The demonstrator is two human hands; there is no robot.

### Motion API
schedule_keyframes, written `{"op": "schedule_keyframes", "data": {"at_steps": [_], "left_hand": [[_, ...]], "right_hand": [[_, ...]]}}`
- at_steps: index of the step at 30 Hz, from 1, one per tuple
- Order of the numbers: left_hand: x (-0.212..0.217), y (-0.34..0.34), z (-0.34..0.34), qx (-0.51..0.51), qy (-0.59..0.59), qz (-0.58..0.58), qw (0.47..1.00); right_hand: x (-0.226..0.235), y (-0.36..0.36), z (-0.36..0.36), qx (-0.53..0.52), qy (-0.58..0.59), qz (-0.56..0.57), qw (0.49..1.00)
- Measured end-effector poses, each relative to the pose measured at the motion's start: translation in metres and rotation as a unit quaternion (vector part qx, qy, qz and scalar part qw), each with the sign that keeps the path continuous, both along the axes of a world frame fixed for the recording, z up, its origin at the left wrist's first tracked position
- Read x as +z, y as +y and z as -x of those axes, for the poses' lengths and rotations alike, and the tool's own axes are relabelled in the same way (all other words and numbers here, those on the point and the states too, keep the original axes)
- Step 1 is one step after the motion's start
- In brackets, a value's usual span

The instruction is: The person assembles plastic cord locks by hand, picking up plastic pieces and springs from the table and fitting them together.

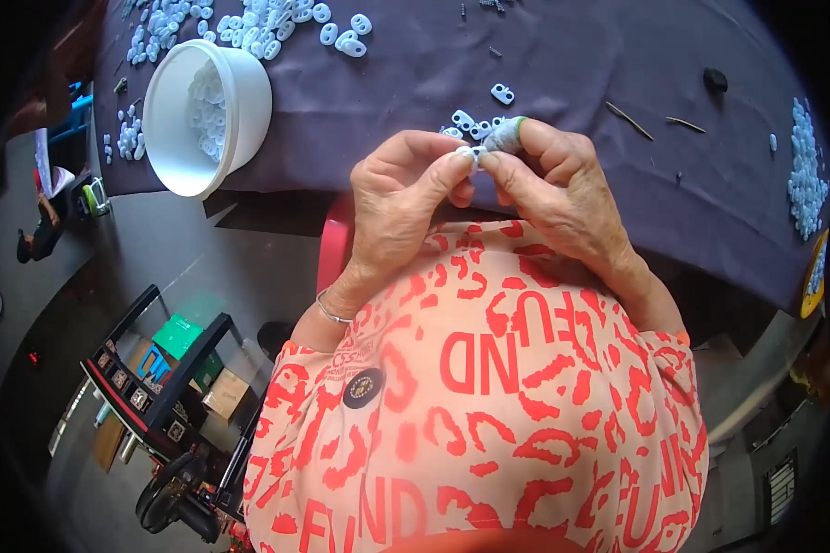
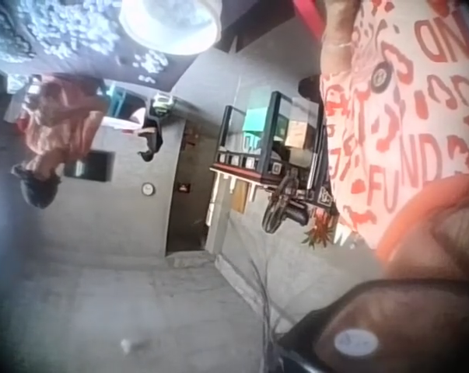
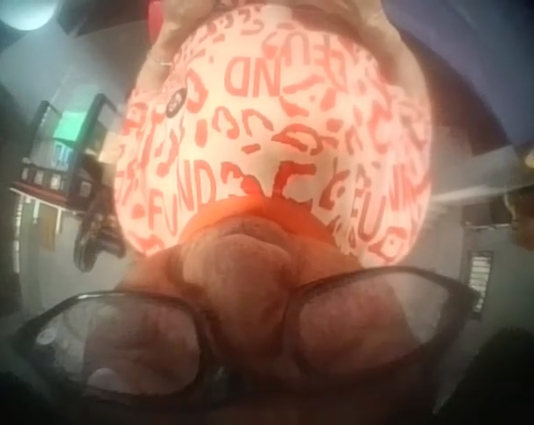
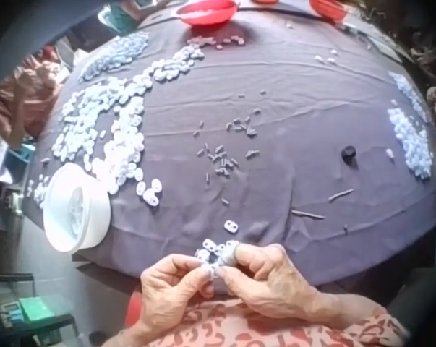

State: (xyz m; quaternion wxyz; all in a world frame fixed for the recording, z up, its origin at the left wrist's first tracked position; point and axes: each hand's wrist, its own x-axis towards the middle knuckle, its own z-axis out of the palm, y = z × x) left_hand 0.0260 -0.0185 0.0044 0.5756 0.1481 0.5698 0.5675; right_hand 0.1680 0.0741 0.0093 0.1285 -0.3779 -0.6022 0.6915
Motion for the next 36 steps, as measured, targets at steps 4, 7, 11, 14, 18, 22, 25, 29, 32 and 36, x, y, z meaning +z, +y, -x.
{"op": "schedule_keyframes", "data": {"at_steps": [4, 7, 11, 14, 18, 22, 25, 29, 32, 36], "left_hand": [[0.000, 0.000, -0.001, 0.002, 0.002, 0.009, 1.000], [-0.001, -0.001, -0.001, 0.000, 0.007, 0.005, 1.000], [-0.005, 0.000, 0.000, 0.001, -0.006, -0.008, 1.000], [-0.005, 0.002, 0.002, -0.013, 0.019, -0.003, 1.000], [-0.006, 0.002, 0.000, 0.001, 0.023, 0.001, 1.000], [-0.003, 0.009, 0.003, 0.017, 0.006, 0.001, 1.000], [-0.002, 0.014, 0.009, 0.042, -0.088, -0.006, 0.995], [-0.005, 0.014, 0.009, 0.050, -0.142, -0.011, 0.989], [-0.004, 0.014, 0.007, 0.050, -0.152, -0.023, 0.987], [-0.002, 0.013, 0.004, 0.041, -0.102, -0.025, 0.994]], "right_hand": [[-0.001, 0.002, -0.001, 0.014, -0.016, -0.002, 1.000], [-0.003, 0.002, -0.002, 0.019, -0.021, 0.007, 1.000], [-0.005, 0.003, -0.002, 0.017, -0.016, 0.016, 1.000], [-0.004, 0.004, 0.000, 0.023, -0.013, 0.023, 0.999], [-0.002, 0.006, 0.004, 0.013, -0.019, 0.030, 0.999], [-0.002, 0.017, 0.007, 0.045, -0.028, -0.005, 0.999], [0.001, 0.019, 0.011, 0.044, -0.003, -0.116, 0.992], [-0.004, 0.015, 0.010, 0.027, 0.031, -0.224, 0.974], [-0.004, 0.011, 0.010, -0.006, 0.030, -0.148, 0.988], [0.003, 0.011, 0.005, -0.005, 0.009, -0.078, 0.997]]}}
